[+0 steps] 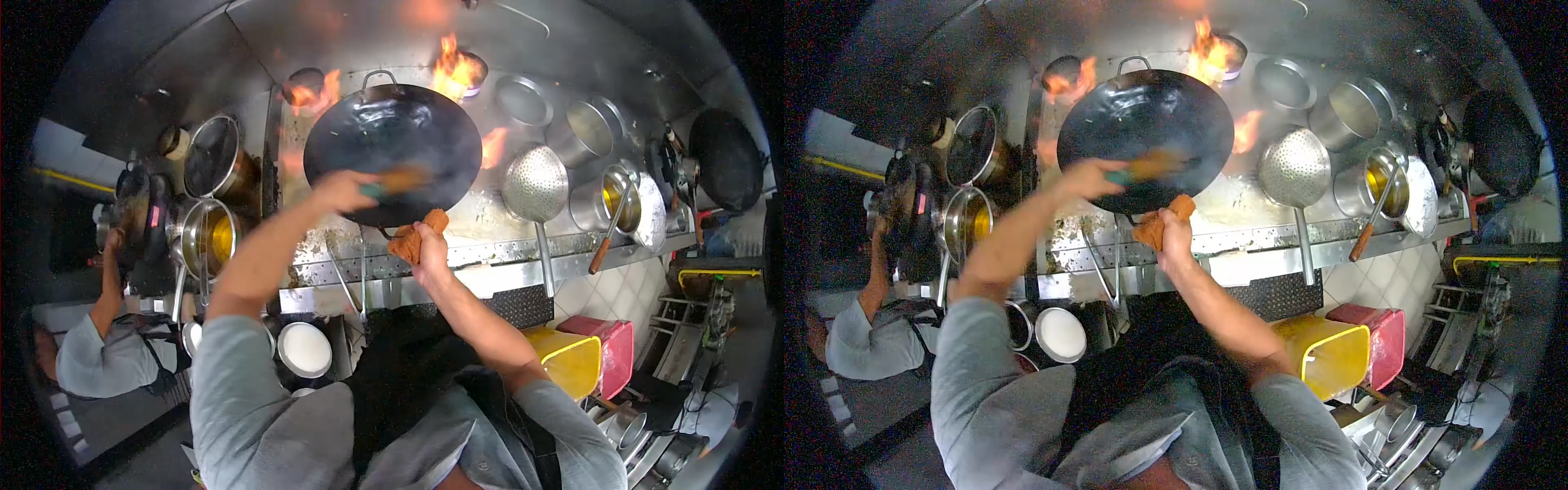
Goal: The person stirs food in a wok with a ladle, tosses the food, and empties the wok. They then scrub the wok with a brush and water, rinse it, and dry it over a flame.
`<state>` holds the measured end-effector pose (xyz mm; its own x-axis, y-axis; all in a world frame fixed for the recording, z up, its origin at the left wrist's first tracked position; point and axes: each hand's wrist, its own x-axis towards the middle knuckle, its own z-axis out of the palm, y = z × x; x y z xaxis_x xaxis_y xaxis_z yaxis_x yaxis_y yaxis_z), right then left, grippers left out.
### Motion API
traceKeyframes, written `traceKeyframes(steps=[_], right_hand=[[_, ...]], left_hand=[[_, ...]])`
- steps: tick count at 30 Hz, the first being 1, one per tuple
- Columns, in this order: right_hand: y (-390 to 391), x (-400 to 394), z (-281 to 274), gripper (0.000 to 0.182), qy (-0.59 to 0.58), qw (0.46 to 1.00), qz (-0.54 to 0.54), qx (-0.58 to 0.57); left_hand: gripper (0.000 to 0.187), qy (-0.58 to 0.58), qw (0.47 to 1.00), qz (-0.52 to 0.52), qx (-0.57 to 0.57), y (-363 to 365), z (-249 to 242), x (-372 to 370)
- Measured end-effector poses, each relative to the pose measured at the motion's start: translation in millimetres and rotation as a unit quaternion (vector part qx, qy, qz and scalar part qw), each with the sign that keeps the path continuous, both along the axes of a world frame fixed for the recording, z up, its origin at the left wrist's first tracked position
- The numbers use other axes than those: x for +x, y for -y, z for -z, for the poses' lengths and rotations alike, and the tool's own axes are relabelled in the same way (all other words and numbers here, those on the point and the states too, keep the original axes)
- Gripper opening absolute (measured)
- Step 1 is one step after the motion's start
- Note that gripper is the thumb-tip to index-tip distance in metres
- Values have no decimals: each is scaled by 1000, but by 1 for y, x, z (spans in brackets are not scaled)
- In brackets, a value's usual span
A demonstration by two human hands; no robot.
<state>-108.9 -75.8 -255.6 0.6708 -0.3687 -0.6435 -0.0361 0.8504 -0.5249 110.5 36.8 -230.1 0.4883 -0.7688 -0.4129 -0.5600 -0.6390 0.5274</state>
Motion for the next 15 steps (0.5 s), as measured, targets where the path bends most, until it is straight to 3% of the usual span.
traceKeyframes(steps=[1,2,3,5,7,9,10,11,13,15], right_hand=[[0,1,-5,20,1,1000,3,-3],[0,0,-5,29,4,1000,-14,-5],[-3,-1,1,29,1,1000,-13,-4],[-2,1,16,28,-14,1000,-6,-8],[0,1,10,28,-8,1000,-9,-6],[-1,2,1,25,-32,999,-4,14],[0,1,5,25,-29,999,-5,13],[2,-1,14,24,-10,1000,-24,5],[3,2,17,23,14,999,-42,-5],[0,1,7,21,-1,1000,-24,1]], left_hand=[[42,187,978,73,64,-24,29,61],[42,304,931,-4,202,-23,-24,80],[47,296,933,-114,168,-22,-34,112],[52,263,931,-250,-48,1,-50,126],[54,283,912,-277,-104,31,-31,100],[54,11,931,-341,-134,69,10,49],[59,9,956,-273,-102,82,54,24],[71,-112,960,-239,-87,89,45,-16],[68,-179,974,-132,-52,71,-10,-64],[64,-10,997,18,-74,12,-3,-42]])
